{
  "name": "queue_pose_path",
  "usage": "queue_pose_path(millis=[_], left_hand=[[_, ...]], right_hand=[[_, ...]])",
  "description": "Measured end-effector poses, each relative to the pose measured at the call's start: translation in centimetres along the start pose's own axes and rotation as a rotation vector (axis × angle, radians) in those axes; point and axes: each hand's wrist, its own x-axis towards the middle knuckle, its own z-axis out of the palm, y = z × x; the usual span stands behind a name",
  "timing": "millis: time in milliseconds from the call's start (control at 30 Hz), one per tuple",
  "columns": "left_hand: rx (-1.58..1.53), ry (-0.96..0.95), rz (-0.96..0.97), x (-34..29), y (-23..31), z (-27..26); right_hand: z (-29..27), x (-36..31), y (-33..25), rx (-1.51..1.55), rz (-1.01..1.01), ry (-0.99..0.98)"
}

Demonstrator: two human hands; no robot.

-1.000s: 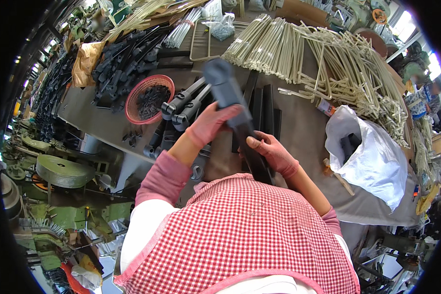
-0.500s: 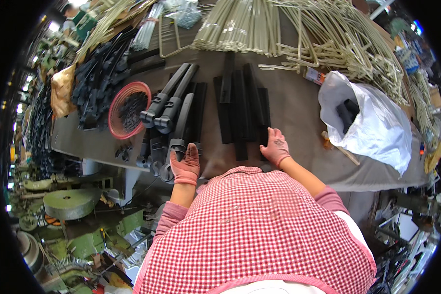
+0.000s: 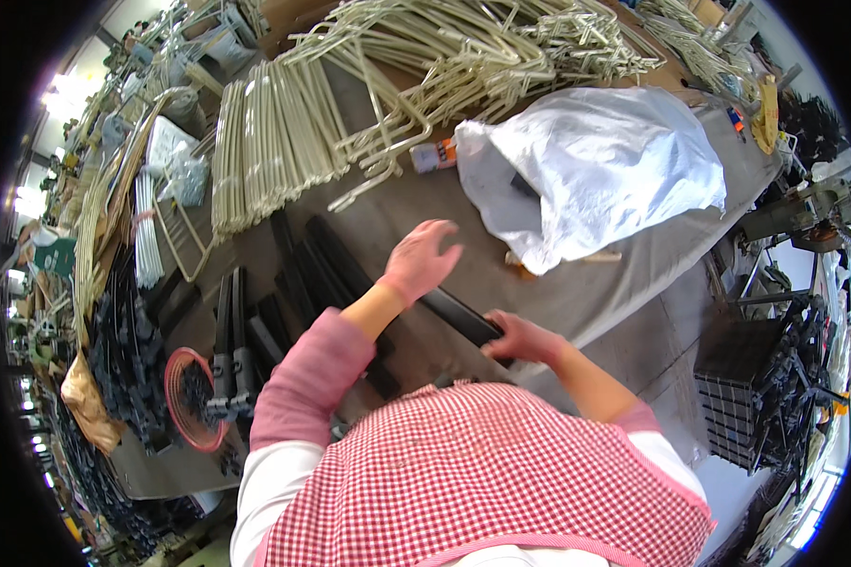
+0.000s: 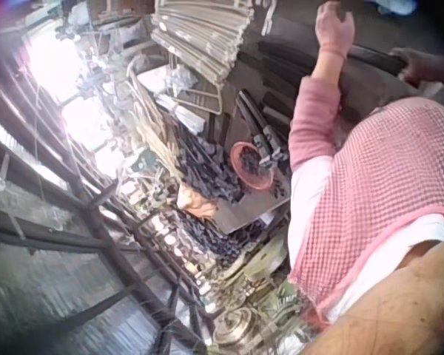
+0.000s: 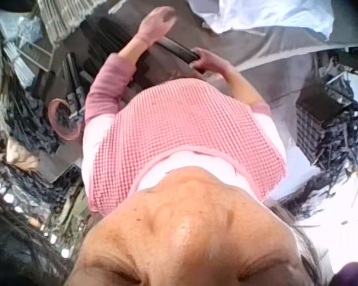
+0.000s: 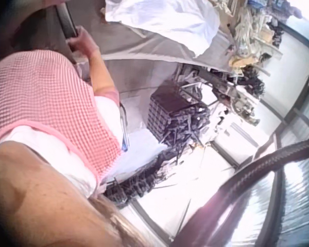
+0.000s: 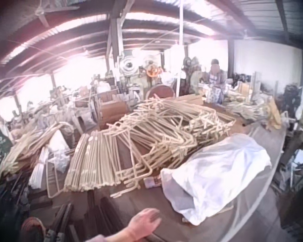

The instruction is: The person repeatedly picks up black plastic rods and gray plastic caps, aligns and inserts the caps into the rods, and places the assembled units on a table. The person also uses a green machine to press or secure the caps onto the rods. The process is repeated multiple times with similar parts.

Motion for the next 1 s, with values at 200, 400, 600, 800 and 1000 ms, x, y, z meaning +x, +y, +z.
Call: queue_pose_path(millis=[200,400,600,800,1000], left_hand=[[0.428,-0.27,0.218,14.6,0.6,14.8],[0.492,-0.668,-0.16,14.0,-2.6,22.3],[-0.804,-0.439,-0.648,10.2,-7.2,10.8],[-1.779,0.175,-0.194,2.2,-5.8,-9.2],[-1.684,0.549,0.149,-5.0,0.3,-20.9]], right_hand=[[-7.0,-12.3,-2.2,0.102,-0.164,0.534],[-6.3,-9.6,-2.3,0.494,-0.417,0.555],[1.5,2.6,1.2,0.517,-0.231,0.085],[3.2,6.5,-5.2,0.594,-0.463,-0.031],[6.6,3.8,-16.6,0.565,-0.469,-0.369]])
